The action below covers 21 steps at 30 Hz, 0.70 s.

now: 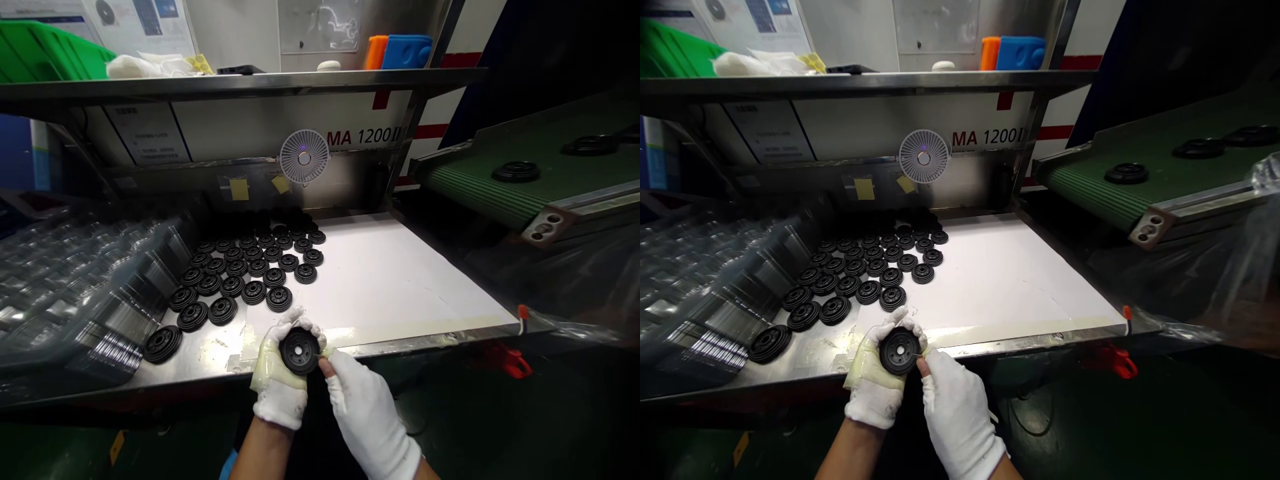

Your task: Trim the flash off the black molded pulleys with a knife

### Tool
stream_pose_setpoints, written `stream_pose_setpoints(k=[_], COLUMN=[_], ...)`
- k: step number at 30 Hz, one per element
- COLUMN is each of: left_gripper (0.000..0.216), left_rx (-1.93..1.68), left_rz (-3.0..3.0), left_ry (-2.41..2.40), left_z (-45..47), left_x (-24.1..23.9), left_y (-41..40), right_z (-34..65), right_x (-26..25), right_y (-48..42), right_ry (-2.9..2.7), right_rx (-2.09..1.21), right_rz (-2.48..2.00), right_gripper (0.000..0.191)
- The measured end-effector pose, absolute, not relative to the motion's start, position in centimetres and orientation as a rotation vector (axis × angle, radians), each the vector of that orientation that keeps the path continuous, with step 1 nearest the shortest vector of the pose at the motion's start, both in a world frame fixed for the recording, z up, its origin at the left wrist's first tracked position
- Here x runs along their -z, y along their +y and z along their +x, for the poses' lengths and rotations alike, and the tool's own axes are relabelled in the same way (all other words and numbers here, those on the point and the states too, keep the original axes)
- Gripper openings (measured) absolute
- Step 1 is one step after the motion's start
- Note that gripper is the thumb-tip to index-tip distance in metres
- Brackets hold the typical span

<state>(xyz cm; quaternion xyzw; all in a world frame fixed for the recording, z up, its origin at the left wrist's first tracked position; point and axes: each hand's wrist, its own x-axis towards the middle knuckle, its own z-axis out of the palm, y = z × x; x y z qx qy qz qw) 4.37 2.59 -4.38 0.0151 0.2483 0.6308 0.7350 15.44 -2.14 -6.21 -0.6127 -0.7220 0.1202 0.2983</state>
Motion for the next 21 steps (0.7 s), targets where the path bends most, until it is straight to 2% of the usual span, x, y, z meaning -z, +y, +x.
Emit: stream_pose_setpoints(k=[3,6,10,17,21], left_gripper=[0.003,0.006,0.023,0.008,0.019], left_rx=[-1.382,-1.430,-1.399,-1.433,-1.480], left_rz=[-0.109,-0.124,0.037,-0.097,-0.007], left_ry=[0.579,0.580,0.546,0.527,0.512], left_z=[4.7,4.9,4.5,4.8,4.8], left_x=[4.2,4.0,4.2,4.9,4.4], left_y=[3.1,3.1,2.4,2.9,2.7], right_z=[14.8,14.3,14.8,14.7,14.1], right_x=[6.6,6.8,6.6,7.0,6.7], right_y=[-2.5,-2.7,-2.4,-2.5,-2.9], right_ry=[-1.949,-1.975,-1.949,-1.955,-1.994], right_rx=[-0.281,-0.272,-0.311,-0.230,-0.254], right_rz=[-1.594,-1.556,-1.595,-1.610,-1.563], right_gripper=[0.026,0.025,0.028,0.027,0.025])
